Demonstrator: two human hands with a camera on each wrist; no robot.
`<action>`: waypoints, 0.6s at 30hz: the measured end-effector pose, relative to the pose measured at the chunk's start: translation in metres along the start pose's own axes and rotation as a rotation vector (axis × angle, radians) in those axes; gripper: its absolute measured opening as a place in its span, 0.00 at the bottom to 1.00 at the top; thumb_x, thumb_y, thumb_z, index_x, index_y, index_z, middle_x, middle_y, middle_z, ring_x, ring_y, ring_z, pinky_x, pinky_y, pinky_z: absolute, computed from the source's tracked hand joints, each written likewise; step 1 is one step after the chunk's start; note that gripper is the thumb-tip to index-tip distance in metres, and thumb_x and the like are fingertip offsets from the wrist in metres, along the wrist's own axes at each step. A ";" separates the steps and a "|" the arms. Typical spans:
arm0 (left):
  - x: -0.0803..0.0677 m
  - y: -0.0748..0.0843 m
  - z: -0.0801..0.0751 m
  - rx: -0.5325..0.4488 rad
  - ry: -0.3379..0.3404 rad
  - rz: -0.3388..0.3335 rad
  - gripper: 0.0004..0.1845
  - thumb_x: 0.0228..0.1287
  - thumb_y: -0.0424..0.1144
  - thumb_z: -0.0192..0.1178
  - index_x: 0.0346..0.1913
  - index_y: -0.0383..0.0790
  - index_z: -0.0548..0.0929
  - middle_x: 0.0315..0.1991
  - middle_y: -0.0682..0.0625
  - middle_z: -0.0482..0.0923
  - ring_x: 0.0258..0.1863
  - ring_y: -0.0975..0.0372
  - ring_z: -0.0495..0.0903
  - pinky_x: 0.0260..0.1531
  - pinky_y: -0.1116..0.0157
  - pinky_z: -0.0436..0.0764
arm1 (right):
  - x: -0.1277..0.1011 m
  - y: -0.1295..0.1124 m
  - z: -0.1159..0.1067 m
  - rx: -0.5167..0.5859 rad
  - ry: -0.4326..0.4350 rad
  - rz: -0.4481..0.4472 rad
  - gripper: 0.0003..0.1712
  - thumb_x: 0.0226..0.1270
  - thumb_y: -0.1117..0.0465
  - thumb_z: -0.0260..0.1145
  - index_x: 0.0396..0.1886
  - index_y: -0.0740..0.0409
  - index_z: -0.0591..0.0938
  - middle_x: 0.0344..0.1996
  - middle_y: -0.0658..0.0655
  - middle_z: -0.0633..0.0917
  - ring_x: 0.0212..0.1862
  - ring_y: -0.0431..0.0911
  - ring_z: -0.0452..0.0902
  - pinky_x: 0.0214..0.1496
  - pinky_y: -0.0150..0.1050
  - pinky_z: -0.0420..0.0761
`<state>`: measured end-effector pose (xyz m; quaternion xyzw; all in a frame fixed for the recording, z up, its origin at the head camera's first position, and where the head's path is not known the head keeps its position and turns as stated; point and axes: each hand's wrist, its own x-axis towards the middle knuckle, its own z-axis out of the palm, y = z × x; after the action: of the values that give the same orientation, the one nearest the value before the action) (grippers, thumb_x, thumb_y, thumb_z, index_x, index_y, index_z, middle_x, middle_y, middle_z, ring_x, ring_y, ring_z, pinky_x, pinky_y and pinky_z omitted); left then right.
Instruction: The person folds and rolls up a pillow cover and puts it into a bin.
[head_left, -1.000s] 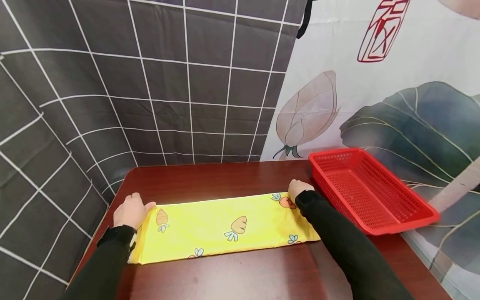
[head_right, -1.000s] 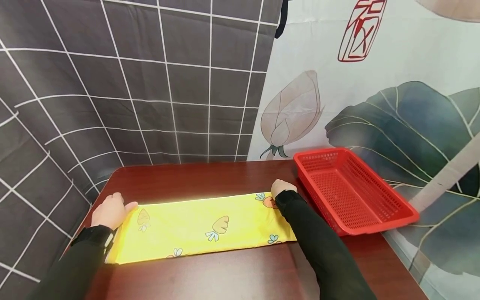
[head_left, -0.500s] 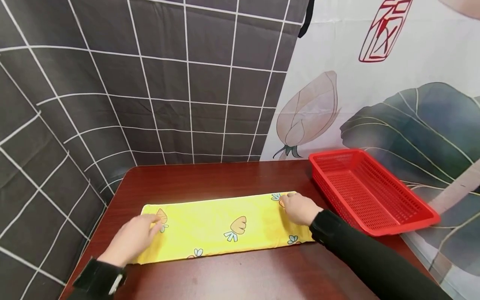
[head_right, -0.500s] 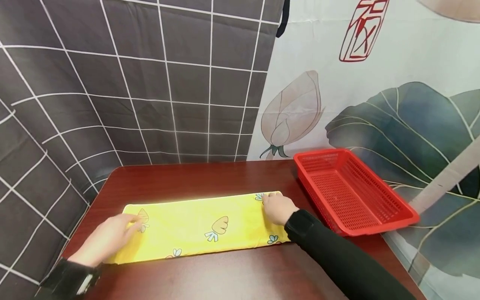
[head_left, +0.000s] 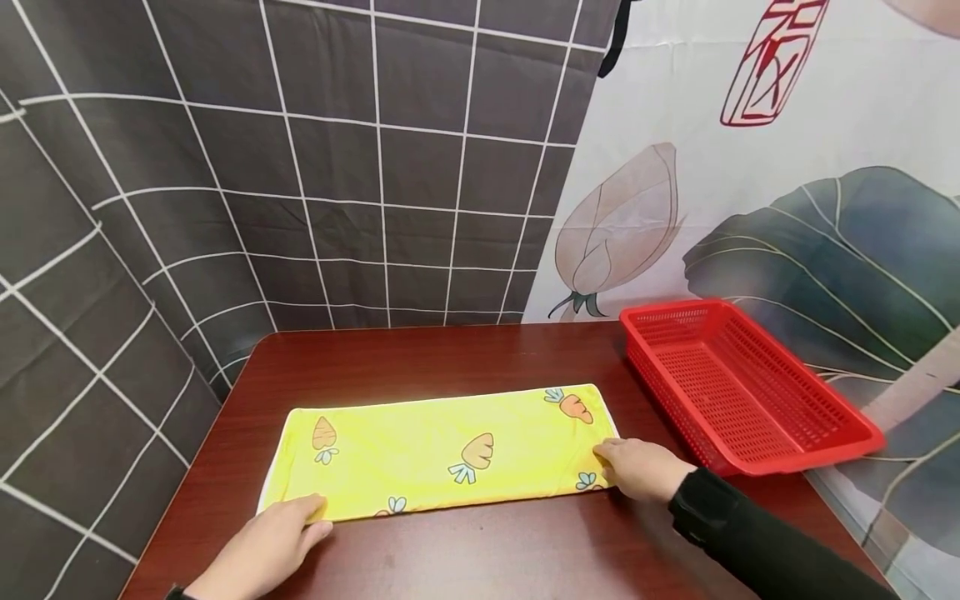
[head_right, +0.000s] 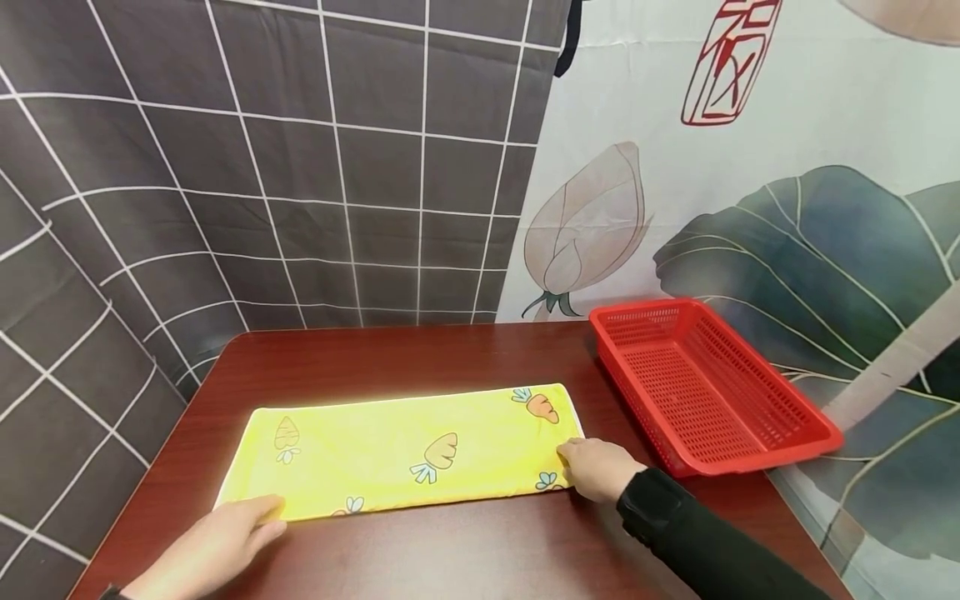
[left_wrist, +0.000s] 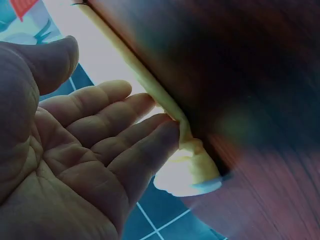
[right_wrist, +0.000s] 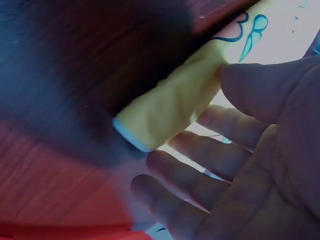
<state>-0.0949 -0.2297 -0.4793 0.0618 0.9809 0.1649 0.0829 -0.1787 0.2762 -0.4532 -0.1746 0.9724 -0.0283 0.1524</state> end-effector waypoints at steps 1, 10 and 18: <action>0.000 -0.001 0.000 0.002 0.001 -0.005 0.10 0.70 0.45 0.71 0.36 0.52 0.78 0.26 0.57 0.71 0.31 0.64 0.70 0.37 0.63 0.73 | 0.000 0.002 0.001 0.005 -0.003 -0.004 0.22 0.71 0.58 0.72 0.61 0.64 0.84 0.58 0.65 0.87 0.60 0.61 0.85 0.65 0.61 0.82; -0.001 -0.008 0.001 0.043 -0.083 -0.020 0.26 0.70 0.50 0.70 0.61 0.33 0.86 0.64 0.35 0.84 0.66 0.40 0.82 0.65 0.40 0.79 | -0.008 0.012 0.006 0.001 0.003 -0.041 0.30 0.71 0.56 0.72 0.67 0.67 0.81 0.69 0.71 0.81 0.68 0.67 0.80 0.69 0.63 0.79; -0.003 -0.012 0.004 0.037 -0.095 -0.003 0.27 0.69 0.50 0.70 0.62 0.34 0.86 0.67 0.36 0.82 0.68 0.40 0.80 0.67 0.40 0.78 | -0.010 0.013 0.009 -0.025 0.030 -0.057 0.29 0.70 0.57 0.73 0.66 0.67 0.82 0.68 0.70 0.82 0.65 0.67 0.80 0.66 0.61 0.81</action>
<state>-0.0922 -0.2406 -0.4866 0.0698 0.9788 0.1434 0.1283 -0.1713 0.2921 -0.4604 -0.2039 0.9694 -0.0230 0.1346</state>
